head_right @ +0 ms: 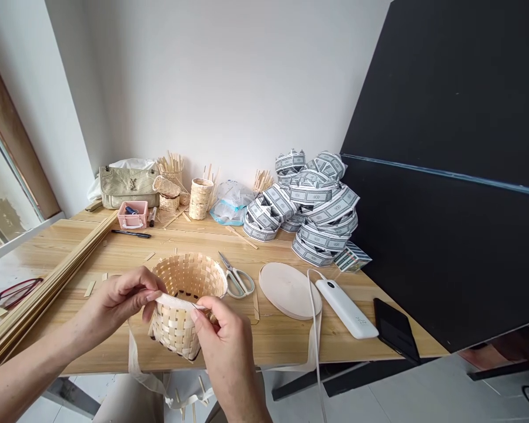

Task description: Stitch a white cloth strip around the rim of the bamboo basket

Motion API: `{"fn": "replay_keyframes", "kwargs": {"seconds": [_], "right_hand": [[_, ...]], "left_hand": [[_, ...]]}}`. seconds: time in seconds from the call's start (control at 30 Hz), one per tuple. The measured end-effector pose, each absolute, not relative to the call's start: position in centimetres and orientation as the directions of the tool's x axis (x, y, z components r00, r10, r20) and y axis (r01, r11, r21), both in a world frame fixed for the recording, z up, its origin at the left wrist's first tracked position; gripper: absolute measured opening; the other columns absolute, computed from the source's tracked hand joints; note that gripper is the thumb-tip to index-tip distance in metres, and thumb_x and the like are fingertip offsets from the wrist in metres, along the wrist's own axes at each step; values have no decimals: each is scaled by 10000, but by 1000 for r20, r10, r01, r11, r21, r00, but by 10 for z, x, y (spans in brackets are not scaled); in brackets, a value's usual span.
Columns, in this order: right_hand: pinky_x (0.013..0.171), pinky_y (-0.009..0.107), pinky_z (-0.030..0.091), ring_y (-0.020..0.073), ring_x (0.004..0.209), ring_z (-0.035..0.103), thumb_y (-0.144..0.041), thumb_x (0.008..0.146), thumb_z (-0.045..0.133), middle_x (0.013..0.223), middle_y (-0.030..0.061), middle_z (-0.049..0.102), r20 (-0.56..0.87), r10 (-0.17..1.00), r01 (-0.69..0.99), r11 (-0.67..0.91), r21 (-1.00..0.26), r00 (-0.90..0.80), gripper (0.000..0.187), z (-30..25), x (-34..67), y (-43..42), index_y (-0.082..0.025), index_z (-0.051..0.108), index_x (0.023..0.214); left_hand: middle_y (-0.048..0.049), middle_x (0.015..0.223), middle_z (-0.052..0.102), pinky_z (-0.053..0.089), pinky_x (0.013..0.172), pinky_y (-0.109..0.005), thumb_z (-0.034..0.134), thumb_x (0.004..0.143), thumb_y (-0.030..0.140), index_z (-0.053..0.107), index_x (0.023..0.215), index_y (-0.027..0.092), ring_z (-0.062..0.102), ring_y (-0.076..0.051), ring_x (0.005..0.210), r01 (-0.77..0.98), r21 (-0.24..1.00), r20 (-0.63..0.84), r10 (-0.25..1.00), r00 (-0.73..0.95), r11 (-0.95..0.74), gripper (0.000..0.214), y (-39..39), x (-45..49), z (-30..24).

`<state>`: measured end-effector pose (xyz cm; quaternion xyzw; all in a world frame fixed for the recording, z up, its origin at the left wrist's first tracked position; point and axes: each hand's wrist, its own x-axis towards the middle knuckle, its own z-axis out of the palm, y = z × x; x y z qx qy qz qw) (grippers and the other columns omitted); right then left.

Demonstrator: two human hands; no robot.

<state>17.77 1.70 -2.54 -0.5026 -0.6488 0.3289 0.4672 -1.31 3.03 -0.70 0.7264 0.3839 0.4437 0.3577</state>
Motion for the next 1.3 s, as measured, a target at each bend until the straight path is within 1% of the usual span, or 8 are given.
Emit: {"fn": "replay_keyframes", "kwargs": {"seconds": [0.23,0.4,0.47,0.57,0.7,0.83,1.07,1.3], "right_hand": [[403,170,257,77,457,310,-311,753,512,518,-35,407,253,964,349,265,-899,-79,213,-22,179,17,-142,624,689],[409,166,293,77,445,342,-306,758,513,527,-31,453,304,951,358,302,-884,-52,211,-29,178,15,-150,650,720],[418,161,314,77,446,365,-303,757,518,535,-31,476,327,944,356,318,-879,-36,204,-29,177,14,-155,656,731],[426,154,330,78,450,394,-294,756,524,541,-30,498,338,940,367,327,-871,-34,191,-27,175,13,-156,654,734],[427,150,341,80,450,422,-280,760,521,533,-29,498,345,937,388,337,-858,-50,183,-25,172,12,-149,644,723],[433,145,350,76,449,441,-247,771,517,544,-30,518,417,908,399,397,-827,-39,164,-31,168,12,-154,646,729],[453,146,350,78,464,451,-186,782,503,532,-32,530,522,853,462,471,-751,-21,159,-45,163,10,-162,646,717],[438,131,346,69,442,451,-158,787,495,523,-37,527,626,779,468,565,-680,-32,154,-56,159,12,-163,618,695]], "left_hand": [[39,499,528,365,442,-184,451,840,216,505,729,172,485,-80,400,308,832,375,877,300,-461,131,27,-11,-2],[37,535,519,372,412,-170,450,793,214,570,717,167,465,-65,365,376,849,267,915,301,-371,150,23,-9,5],[45,498,496,364,403,-167,456,765,193,587,718,168,456,-69,361,410,835,271,923,274,-367,141,22,-8,7],[24,538,539,357,393,-163,484,753,205,603,723,166,468,-74,388,450,806,292,919,264,-385,129,22,-7,7],[5,587,540,371,367,-169,539,756,303,561,628,153,465,-66,368,385,858,280,937,209,-342,199,24,-6,3],[9,602,517,362,345,-165,580,732,319,549,588,142,450,-52,360,298,894,299,940,163,-336,229,26,-5,-2],[57,514,472,302,316,-139,617,677,343,478,628,152,391,-33,314,168,975,118,976,183,-149,241,29,-9,-12],[27,614,493,324,306,-141,601,685,311,563,648,122,397,-18,319,177,970,126,969,212,-165,196,32,-16,-27]]}}
